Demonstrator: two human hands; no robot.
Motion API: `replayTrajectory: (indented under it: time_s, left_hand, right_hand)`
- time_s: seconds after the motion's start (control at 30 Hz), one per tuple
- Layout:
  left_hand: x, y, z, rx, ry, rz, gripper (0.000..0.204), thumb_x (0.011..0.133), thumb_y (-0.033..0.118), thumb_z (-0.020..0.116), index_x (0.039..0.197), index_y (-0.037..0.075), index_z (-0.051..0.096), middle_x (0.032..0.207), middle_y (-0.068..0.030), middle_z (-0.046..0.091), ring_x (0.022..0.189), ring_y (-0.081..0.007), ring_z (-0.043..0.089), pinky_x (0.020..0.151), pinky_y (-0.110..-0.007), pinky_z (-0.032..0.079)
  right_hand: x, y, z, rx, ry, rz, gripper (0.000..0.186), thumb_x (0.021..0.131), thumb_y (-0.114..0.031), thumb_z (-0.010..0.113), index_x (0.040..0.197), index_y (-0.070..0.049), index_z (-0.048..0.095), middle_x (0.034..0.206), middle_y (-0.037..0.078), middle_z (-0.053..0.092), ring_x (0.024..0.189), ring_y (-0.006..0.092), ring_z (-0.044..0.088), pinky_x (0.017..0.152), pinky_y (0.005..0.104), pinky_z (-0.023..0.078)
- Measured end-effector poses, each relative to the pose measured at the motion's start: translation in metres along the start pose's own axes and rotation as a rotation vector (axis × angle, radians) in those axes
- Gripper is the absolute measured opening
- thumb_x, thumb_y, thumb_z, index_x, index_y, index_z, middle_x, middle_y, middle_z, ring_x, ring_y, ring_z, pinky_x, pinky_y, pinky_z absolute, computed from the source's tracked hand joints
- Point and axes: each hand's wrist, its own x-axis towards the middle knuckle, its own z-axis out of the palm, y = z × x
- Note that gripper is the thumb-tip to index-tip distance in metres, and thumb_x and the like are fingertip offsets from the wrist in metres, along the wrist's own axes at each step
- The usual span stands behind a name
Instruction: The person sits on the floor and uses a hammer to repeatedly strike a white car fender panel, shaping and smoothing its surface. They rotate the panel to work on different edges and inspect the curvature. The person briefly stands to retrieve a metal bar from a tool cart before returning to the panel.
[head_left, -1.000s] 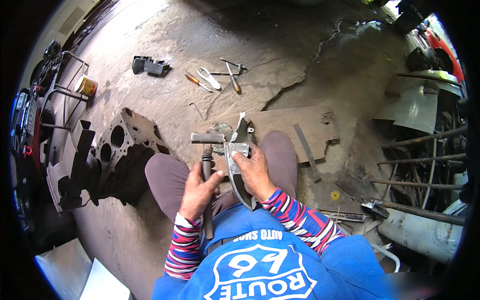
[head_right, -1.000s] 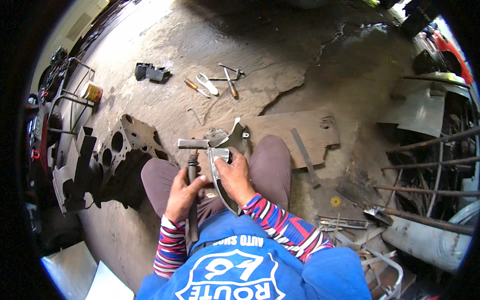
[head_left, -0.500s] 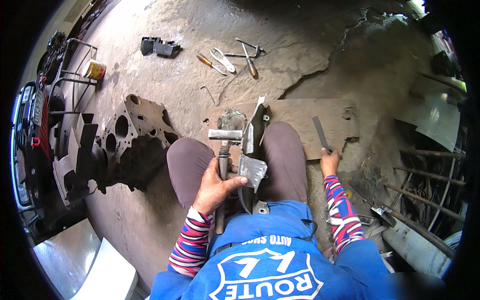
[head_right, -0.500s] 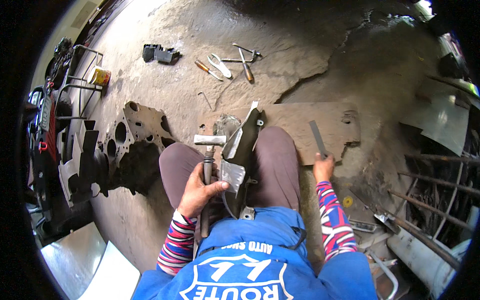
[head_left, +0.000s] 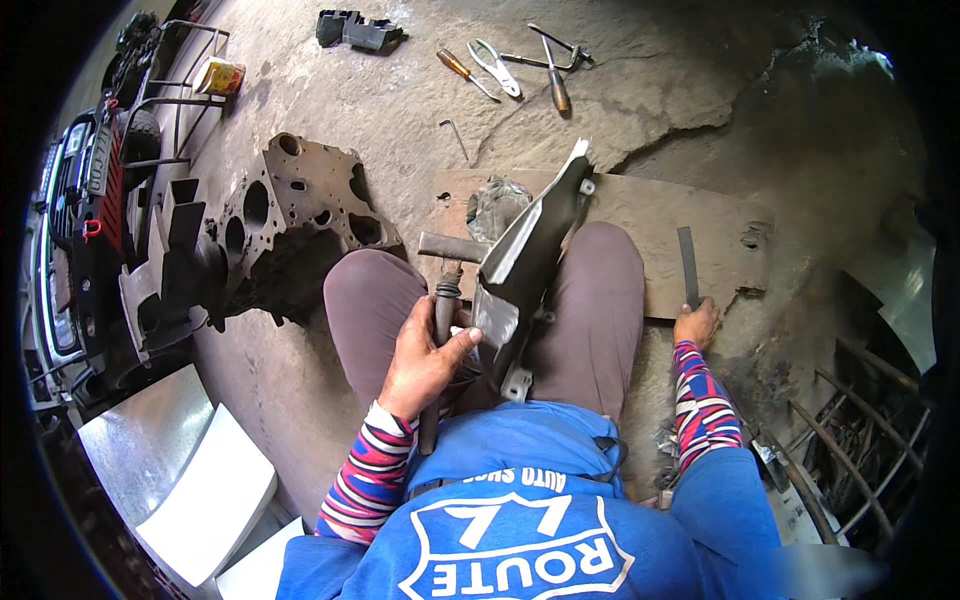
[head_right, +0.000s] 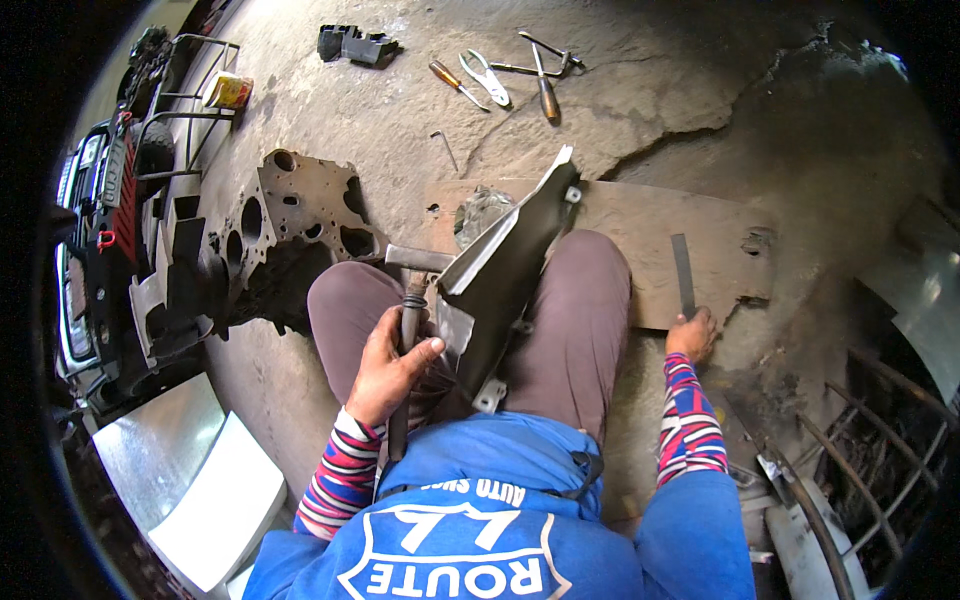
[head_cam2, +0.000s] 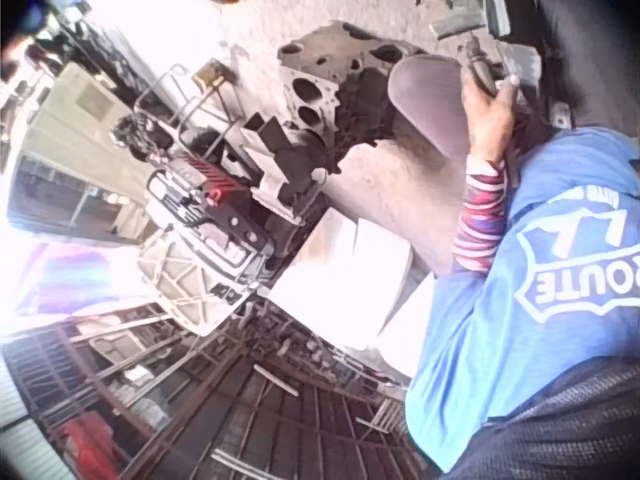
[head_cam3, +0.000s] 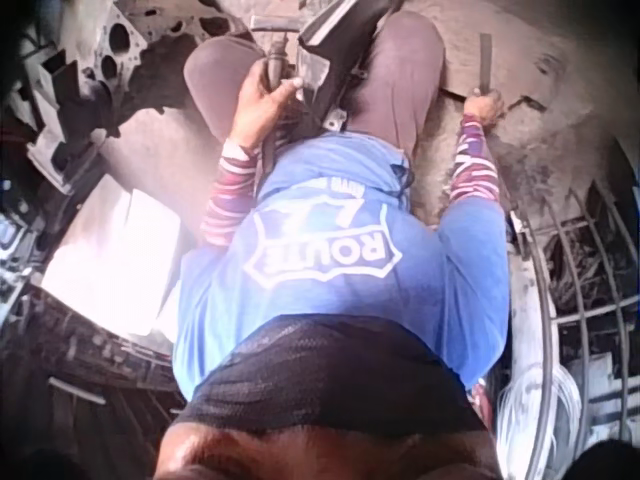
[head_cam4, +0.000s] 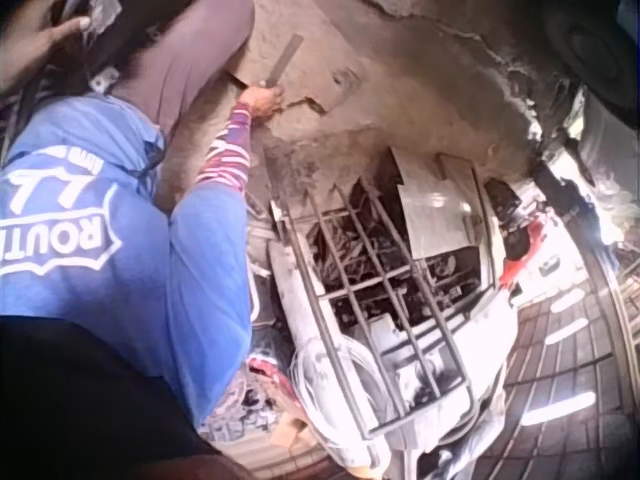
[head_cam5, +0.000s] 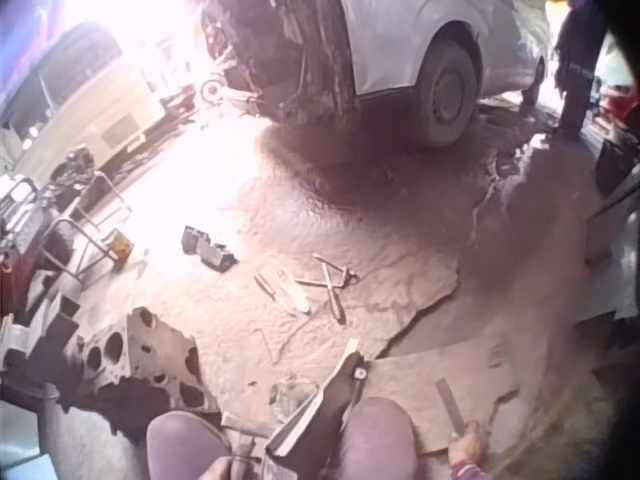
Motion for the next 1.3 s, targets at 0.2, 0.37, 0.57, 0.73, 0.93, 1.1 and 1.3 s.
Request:
replayTrajectory:
  time_s: [0.2,0.37,0.57,0.73,0.93,1.1,1.3]
  left_hand:
    - [0.019,-0.002,0.005,-0.216,-0.046,-0.176,0.045,0.08,0.02,0.083,0.11,0.002,0.055,0.082,-0.0006,0.062,0.063,-0.0072,0.055,0.052,-0.022,0.045]
    - [0.057,-0.022,0.027,-0.16,0.066,-0.032,0.046,0.077,0.016,0.085,0.105,-0.001,0.053,0.082,-0.0045,0.062,0.065,-0.013,0.06,0.057,-0.028,0.051]
    - [0.1,-0.053,0.045,0.237,0.198,-0.015,0.052,0.074,0.027,0.085,0.102,-0.005,0.055,0.093,-0.0222,0.065,0.088,-0.0346,0.066,0.081,-0.044,0.052]
    - [0.11,-0.033,0.034,0.315,0.315,0.112,0.04,0.075,0.024,0.079,0.097,-0.003,0.061,0.077,-0.016,0.066,0.07,-0.0282,0.063,0.069,-0.042,0.051]
    - [0.086,0.028,-0.03,0.19,0.138,0.321,0.033,0.078,0.024,0.073,0.088,-0.005,0.061,0.069,-0.0167,0.064,0.066,-0.0259,0.065,0.065,-0.04,0.051]
    - [0.054,0.072,-0.077,0.078,0.038,0.272,0.018,0.083,0.012,0.069,0.084,0.002,0.055,0.07,-0.0015,0.055,0.063,-0.0112,0.054,0.058,-0.029,0.048]
    - [0.027,0.061,-0.092,-0.12,-0.183,0.2,0.016,0.086,0.012,0.069,0.086,0.002,0.057,0.07,-0.0017,0.057,0.06,-0.0104,0.054,0.056,-0.027,0.046]
  right_hand:
    - [0.005,0.014,-0.002,-0.12,-0.04,-0.2,0.057,0.08,-0.03,0.072,0.125,0.0,0.054,0.13,0.023,0.054,0.126,0.039,0.049,0.105,0.047,0.042]
    - [-0.013,0.003,-0.023,0.223,-0.045,-0.267,0.045,0.079,-0.022,0.071,0.112,0.001,0.052,0.097,0.028,0.066,0.088,0.0495,0.064,0.08,0.0519,0.052]
    - [-0.044,-0.022,-0.078,0.526,-0.233,-0.346,0.042,0.086,-0.029,0.07,0.111,0.002,0.058,0.094,0.026,0.068,0.09,0.0409,0.068,0.078,0.045,0.052]
    - [-0.086,-0.047,-0.147,0.691,-0.47,-0.512,0.05,0.09,-0.035,0.071,0.119,0.003,0.059,0.106,0.022,0.068,0.098,0.0286,0.066,0.086,0.0378,0.05]
    - [-0.138,-0.086,-0.221,0.839,-0.446,-0.667,0.039,0.09,-0.029,0.071,0.11,0.002,0.06,0.09,0.008,0.06,0.085,0.0155,0.054,0.078,0.0304,0.046]
    - [-0.173,-0.1,-0.252,0.868,-0.348,-0.764,0.037,0.086,-0.023,0.075,0.108,0.002,0.059,0.085,0.005,0.059,0.08,0.0132,0.053,0.073,0.0291,0.045]
    - [-0.212,-0.106,-0.3,1.177,-0.112,-0.687,0.029,0.085,-0.017,0.076,0.104,0.0,0.061,0.083,0.006,0.063,0.078,0.0156,0.059,0.072,0.0298,0.049]
